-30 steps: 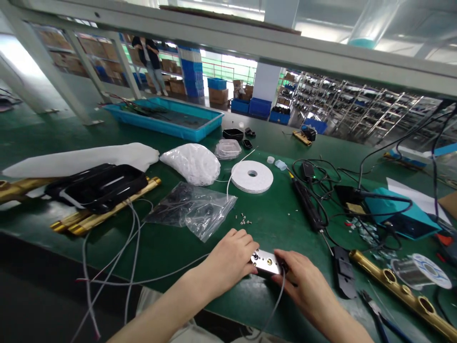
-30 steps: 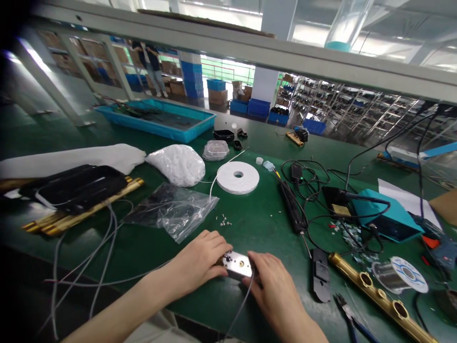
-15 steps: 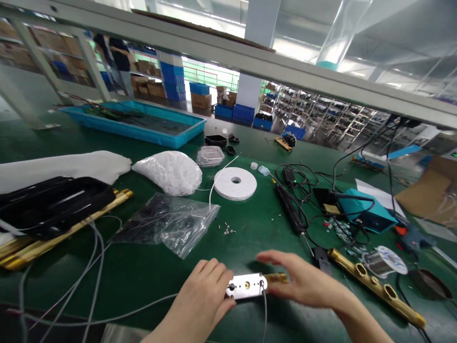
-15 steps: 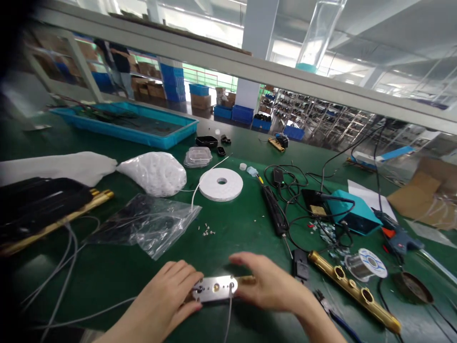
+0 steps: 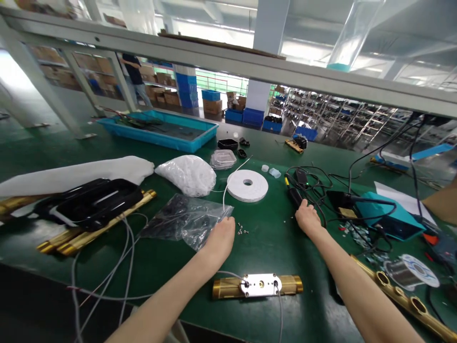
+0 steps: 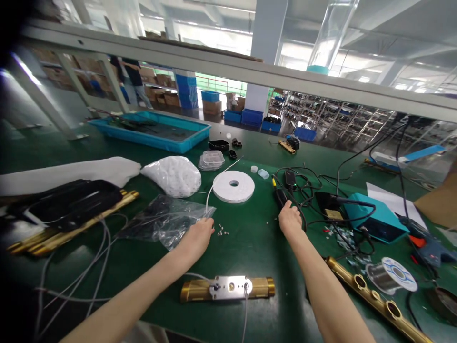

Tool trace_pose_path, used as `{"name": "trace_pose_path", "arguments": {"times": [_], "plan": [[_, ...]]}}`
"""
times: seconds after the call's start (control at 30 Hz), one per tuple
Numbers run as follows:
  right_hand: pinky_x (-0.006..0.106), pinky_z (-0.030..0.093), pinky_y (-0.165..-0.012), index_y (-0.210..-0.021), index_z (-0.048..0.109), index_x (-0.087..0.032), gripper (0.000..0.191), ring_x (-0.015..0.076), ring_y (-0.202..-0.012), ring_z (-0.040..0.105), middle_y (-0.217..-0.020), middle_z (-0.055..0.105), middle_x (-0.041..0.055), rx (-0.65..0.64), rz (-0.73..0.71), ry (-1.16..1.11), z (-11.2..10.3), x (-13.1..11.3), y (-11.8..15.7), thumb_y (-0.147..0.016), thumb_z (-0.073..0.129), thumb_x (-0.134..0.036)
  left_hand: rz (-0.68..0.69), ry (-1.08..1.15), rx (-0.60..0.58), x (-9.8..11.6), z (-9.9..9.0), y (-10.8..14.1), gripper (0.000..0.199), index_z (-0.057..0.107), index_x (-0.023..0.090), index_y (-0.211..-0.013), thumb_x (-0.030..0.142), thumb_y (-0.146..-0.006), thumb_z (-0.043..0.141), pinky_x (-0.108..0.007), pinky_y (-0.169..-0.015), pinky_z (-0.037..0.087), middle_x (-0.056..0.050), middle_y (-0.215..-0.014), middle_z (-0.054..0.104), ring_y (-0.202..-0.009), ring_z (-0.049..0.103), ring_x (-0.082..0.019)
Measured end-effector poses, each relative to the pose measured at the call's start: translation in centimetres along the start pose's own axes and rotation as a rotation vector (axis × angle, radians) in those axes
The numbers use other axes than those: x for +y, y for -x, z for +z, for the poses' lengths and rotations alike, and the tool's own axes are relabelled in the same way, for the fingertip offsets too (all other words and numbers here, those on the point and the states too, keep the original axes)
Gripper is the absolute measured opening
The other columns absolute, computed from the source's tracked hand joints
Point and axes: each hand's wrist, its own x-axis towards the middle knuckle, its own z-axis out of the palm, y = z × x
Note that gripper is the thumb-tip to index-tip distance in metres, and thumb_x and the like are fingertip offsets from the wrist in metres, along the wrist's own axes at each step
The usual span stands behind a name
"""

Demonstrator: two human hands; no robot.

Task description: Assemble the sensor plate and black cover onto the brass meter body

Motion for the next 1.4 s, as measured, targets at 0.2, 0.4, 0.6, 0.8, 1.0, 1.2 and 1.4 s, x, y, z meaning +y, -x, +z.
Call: {"name": "trace_pose_path", "arguments": {"times": [0.2, 0.4, 0.6, 0.8, 1.0, 1.2, 1.4], "plan": [[0.047, 0.046, -0.083, -0.131, 0.032, -0.001, 0.055, 0.0341, -0.095, 0.061, -0.105, 0.057, 0.0259, 0.112, -0.049, -0.242, -3.5, -0.6, 0.8, -0.088, 0.044, -0.031, -0.032, -0.046, -0.013, 0.6, -0.3, -0.8, 0.011, 0.053, 0.009, -0.084, 0.004, -0.084, 0.043, -0.033, -0.069, 0.048, -0.016, -0.09, 0.06, -0.078, 0.064, -0.023], [0.028, 0.048, -0.05, -0.111, 0.047, -0.017, 0.048, 0.0156, -0.053, 0.055, -0.067, 0.056, -0.0011, 0.175, -0.15, -0.892, -9.7, -1.9, 2.8, -0.079, 0.055, -0.052, 0.034, 0.035, 0.008, 1.1, -1.6, -0.1, 0.014, 0.054, 0.011, -0.084, 0.006, -0.086, 0.041, -0.034, -0.075, 0.047, -0.012, -0.088, 0.059, -0.082, 0.061, -0.022], [0.021, 0.043, -0.049, -0.096, 0.055, -0.018, 0.032, 0.0088, -0.05, 0.047, -0.058, 0.05, -0.0056, 0.145, -0.256, -1.69, -15.2, -2.8, 7.5, -0.067, 0.067, -0.027, 0.227, 0.439, -0.023, 3.8, -3.5, 3.0, 0.006, 0.055, 0.02, -0.091, 0.019, -0.087, 0.051, -0.023, -0.072, 0.046, 0.003, -0.084, 0.062, -0.078, 0.06, -0.012], [0.018, 0.036, -0.046, -0.088, 0.055, -0.018, 0.019, 0.006, -0.045, 0.039, -0.052, 0.043, -0.0065, 0.237, -0.295, -1.862, -16.0, -3.3, 11.8, -0.069, 0.054, -0.02, 0.344, 0.621, -0.078, 5.2, -2.0, 5.4, 0.022, 0.05, 0.024, -0.104, 0.014, -0.085, 0.054, -0.022, -0.078, 0.044, 0.007, -0.086, 0.061, -0.082, 0.059, -0.01], [0.019, 0.036, -0.047, -0.085, 0.05, -0.021, 0.018, 0.0062, -0.045, 0.039, -0.053, 0.041, -0.0074, 0.228, -0.329, -1.867, -14.7, -3.9, 13.1, -0.068, 0.055, -0.022, 0.344, 0.623, -0.094, 5.3, -1.8, 5.8, 0.031, 0.043, 0.026, -0.111, 0.012, -0.085, 0.053, -0.023, -0.079, 0.043, 0.007, -0.087, 0.061, -0.081, 0.058, -0.01], [0.019, 0.037, -0.048, -0.09, 0.049, -0.022, 0.021, 0.007, -0.046, 0.04, -0.053, 0.044, -0.0073, 0.202, -0.304, -1.906, -14.1, -3.9, 13.3, -0.07, 0.055, -0.019, 0.359, 0.566, -0.087, 5.5, -1.9, 5.9, 0.034, 0.041, 0.026, -0.115, 0.012, -0.086, 0.052, -0.026, -0.079, 0.044, 0.006, -0.088, 0.06, -0.082, 0.058, -0.012], [0.021, 0.038, -0.049, -0.091, 0.05, -0.021, 0.023, 0.0075, -0.046, 0.041, -0.055, 0.046, -0.0073, 0.251, -0.263, -1.866, -13.7, -4.1, 13.7, -0.069, 0.057, -0.02, 0.421, 0.435, -0.029, 5.6, -1.4, 6.2, 0.031, 0.042, 0.024, -0.113, 0.01, -0.086, 0.051, -0.029, -0.08, 0.045, 0.002, -0.089, 0.058, -0.085, 0.058, -0.014]]}}
